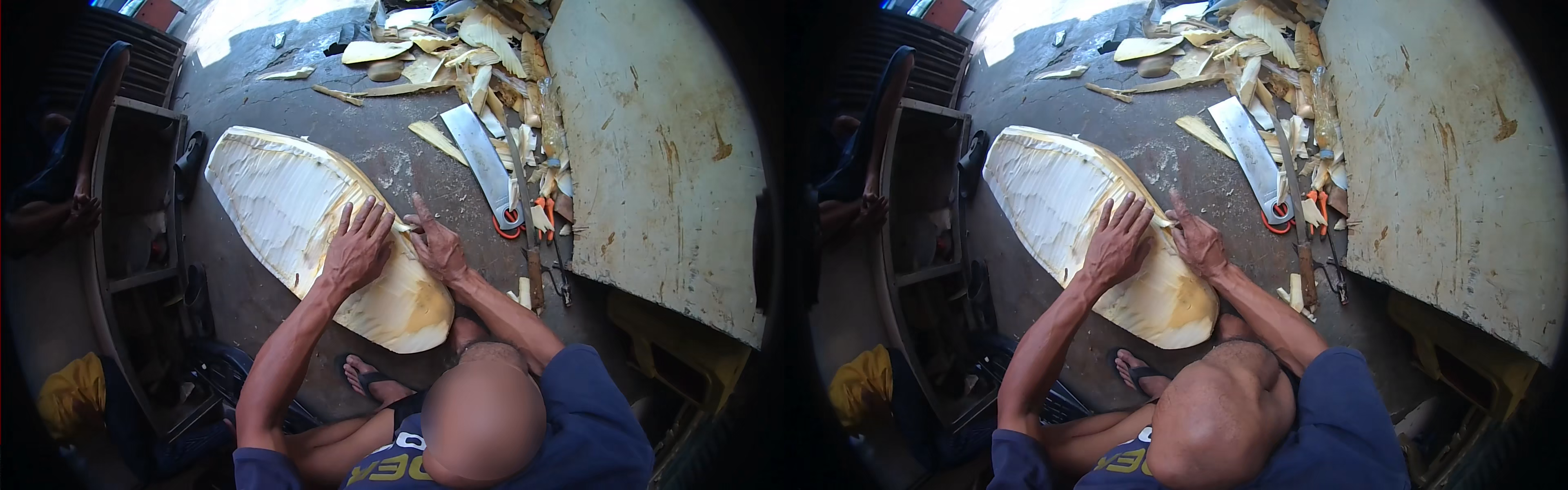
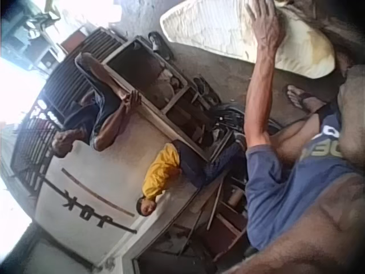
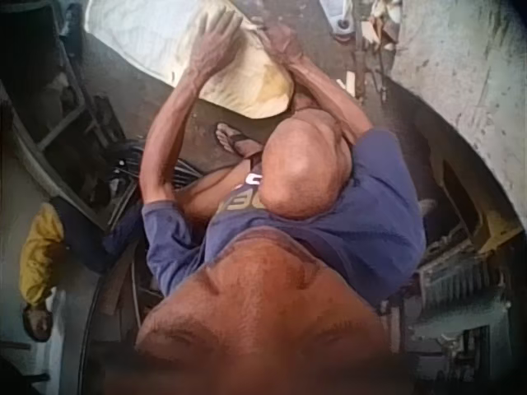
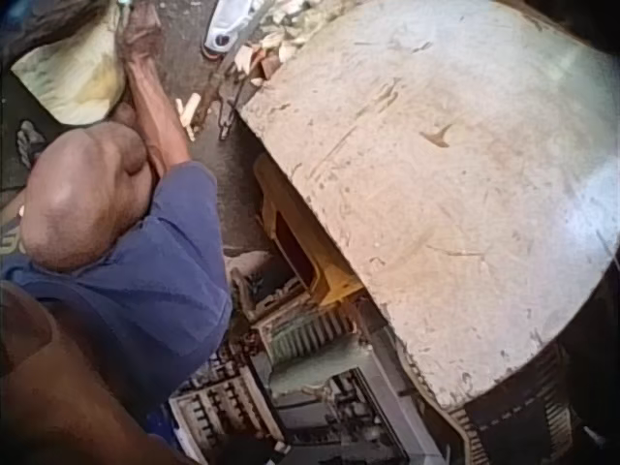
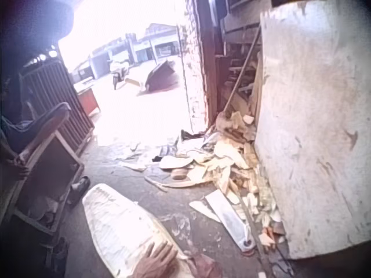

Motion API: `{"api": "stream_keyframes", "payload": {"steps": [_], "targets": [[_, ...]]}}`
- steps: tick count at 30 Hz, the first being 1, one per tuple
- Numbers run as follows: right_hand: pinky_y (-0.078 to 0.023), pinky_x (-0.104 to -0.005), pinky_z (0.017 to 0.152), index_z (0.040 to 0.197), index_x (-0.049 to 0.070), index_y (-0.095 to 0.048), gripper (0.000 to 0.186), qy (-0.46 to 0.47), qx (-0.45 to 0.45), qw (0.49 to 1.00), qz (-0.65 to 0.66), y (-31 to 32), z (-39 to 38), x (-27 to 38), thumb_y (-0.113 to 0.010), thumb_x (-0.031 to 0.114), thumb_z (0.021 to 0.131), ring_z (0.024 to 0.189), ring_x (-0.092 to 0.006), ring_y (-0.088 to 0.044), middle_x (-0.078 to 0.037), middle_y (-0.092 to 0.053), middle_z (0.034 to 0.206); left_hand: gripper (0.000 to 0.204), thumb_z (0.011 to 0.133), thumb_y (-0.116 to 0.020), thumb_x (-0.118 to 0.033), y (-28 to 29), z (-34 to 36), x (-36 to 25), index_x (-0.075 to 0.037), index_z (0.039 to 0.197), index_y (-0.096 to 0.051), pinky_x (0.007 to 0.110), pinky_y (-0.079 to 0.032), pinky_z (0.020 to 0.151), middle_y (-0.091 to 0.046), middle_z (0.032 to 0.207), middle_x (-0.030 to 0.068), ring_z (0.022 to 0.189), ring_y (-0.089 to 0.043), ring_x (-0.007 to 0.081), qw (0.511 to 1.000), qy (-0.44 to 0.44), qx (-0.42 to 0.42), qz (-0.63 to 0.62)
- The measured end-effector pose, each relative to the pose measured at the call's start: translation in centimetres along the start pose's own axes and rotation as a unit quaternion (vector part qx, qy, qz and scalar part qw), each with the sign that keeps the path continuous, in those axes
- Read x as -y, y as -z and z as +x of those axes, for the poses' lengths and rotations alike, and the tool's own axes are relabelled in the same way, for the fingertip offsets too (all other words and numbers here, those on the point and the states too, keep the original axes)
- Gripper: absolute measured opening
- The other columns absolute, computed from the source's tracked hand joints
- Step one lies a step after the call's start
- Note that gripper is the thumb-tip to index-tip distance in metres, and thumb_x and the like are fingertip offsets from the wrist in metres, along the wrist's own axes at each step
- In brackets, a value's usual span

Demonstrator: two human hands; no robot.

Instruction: The person shapes a foam seat by first using a metal scraper to smooth the surface, then applying adhesive from a bottle to specific sections, and finally using a large knife to trim away excess foam from the edges.

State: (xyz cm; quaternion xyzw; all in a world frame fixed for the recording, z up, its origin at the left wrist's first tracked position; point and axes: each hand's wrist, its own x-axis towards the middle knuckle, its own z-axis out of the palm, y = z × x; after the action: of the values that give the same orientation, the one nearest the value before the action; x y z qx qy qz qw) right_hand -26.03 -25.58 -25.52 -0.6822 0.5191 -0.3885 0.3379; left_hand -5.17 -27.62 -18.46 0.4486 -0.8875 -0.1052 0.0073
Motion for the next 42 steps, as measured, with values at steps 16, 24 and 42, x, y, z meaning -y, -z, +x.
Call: {"api": "stream_keyframes", "payload": {"steps": [16, 24, 42], "targets": [[-0.06, -0.0431, 0.076, 0.161, 0.016, -0.03, 0.079, 0.008, 0.003, 0.999, 0.036, -0.2, -0.5, -0.5, -0.065, 0.001, 0.091, 0.093, -0.0351, -0.074, -0.016, -0.075, 0.107, 0.042, 0.094, -0.061, -0.034, -3.1, 0.3, -1.0, -0.018, 0.132, -0.066, 0.056, -0.02, 0.124, -0.054, 0.145, 0.0116, 0.148, -0.037, 0.0296, 0.997, 0.028, -0.069, 0.027], [-0.062, -0.0397, 0.078, 0.159, 0.014, -0.034, 0.075, -0.003, -0.015, 1.0, 0.015, -0.1, -0.6, -0.3, -0.067, 0.002, 0.091, 0.094, -0.0314, -0.076, -0.013, -0.076, 0.108, 0.042, 0.093, -0.061, -0.034, -3.3, 0.4, -1.0, -0.016, 0.13, -0.067, 0.055, -0.022, 0.123, -0.056, 0.143, 0.0106, 0.147, -0.039, 0.0279, 0.996, 0.027, -0.083, 0.027], [-0.06, -0.0386, 0.073, 0.157, 0.012, -0.039, 0.076, 0.002, 0.005, 1.0, -0.027, -0.5, -1.1, -0.3, -0.069, -0.001, 0.088, 0.084, -0.0297, -0.075, -0.01, -0.077, 0.097, 0.038, 0.091, -0.064, -0.034, -3.6, 0.4, -0.7, -0.021, 0.126, -0.07, 0.055, -0.024, 0.122, -0.057, 0.141, 0.01, 0.145, -0.042, 0.0281, 0.994, 0.029, -0.102, 0.013]]}}
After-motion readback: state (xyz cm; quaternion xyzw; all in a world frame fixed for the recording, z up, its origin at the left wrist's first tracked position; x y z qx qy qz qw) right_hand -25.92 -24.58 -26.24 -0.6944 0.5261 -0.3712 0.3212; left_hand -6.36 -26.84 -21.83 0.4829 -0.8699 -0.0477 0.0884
